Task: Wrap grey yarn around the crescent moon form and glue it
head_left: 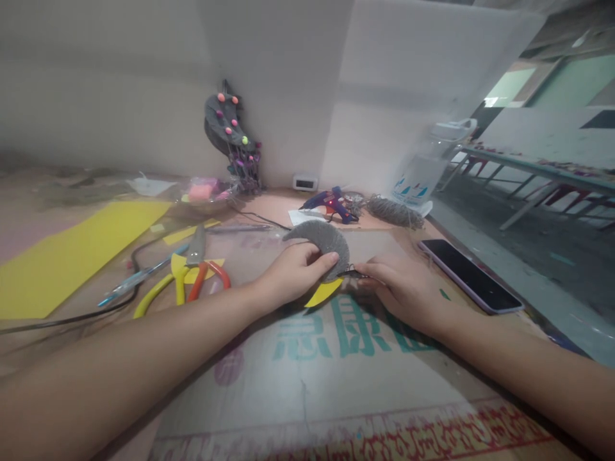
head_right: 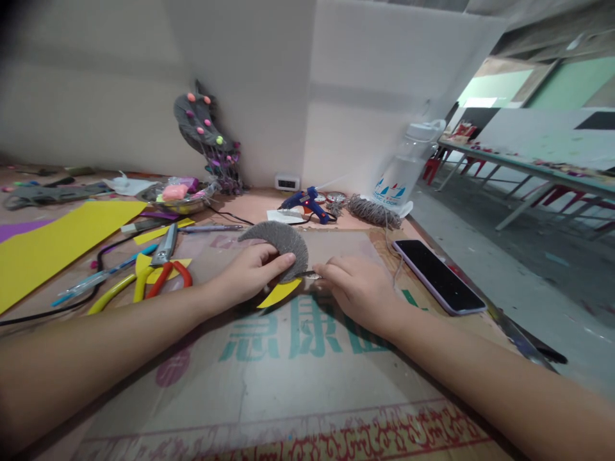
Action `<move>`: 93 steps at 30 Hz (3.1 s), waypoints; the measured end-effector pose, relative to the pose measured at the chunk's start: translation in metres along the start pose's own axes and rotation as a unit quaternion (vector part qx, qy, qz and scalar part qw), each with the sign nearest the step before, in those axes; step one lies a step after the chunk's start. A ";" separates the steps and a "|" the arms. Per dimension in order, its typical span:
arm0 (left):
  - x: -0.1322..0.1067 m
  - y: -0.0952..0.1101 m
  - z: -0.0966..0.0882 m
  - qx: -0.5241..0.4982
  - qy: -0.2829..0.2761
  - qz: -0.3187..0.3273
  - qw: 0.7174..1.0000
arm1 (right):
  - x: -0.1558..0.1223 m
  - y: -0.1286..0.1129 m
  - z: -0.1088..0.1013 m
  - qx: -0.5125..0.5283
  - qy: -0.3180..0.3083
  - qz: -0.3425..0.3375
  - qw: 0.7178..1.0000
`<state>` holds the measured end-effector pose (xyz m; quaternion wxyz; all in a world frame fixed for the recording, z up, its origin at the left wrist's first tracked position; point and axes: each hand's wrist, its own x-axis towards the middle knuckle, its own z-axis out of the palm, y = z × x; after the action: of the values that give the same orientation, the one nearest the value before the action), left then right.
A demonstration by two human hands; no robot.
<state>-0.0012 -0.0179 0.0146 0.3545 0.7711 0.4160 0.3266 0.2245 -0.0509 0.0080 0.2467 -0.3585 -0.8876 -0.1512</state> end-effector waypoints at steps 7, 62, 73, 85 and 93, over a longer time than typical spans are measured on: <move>0.000 0.001 0.000 0.003 0.029 -0.011 1.000 | 0.001 -0.003 -0.005 0.021 -0.014 0.029 0.999; 0.000 0.000 -0.001 -0.006 -0.009 -0.003 1.000 | 0.003 -0.001 -0.001 0.002 -0.025 -0.003 1.000; 0.000 0.000 0.000 -0.006 -0.003 -0.012 1.000 | 0.002 -0.002 0.001 0.004 -0.033 0.023 0.999; 0.000 -0.001 0.001 0.005 -0.005 -0.003 1.000 | 0.004 -0.006 0.001 0.012 -0.029 0.028 0.999; 0.000 -0.001 0.001 -0.015 -0.003 0.006 1.000 | 0.006 -0.005 0.000 0.020 -0.046 0.031 0.998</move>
<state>-0.0007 -0.0183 0.0128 0.3652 0.7692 0.4054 0.3326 0.2177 -0.0509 0.0105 0.2170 -0.3872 -0.8894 -0.1095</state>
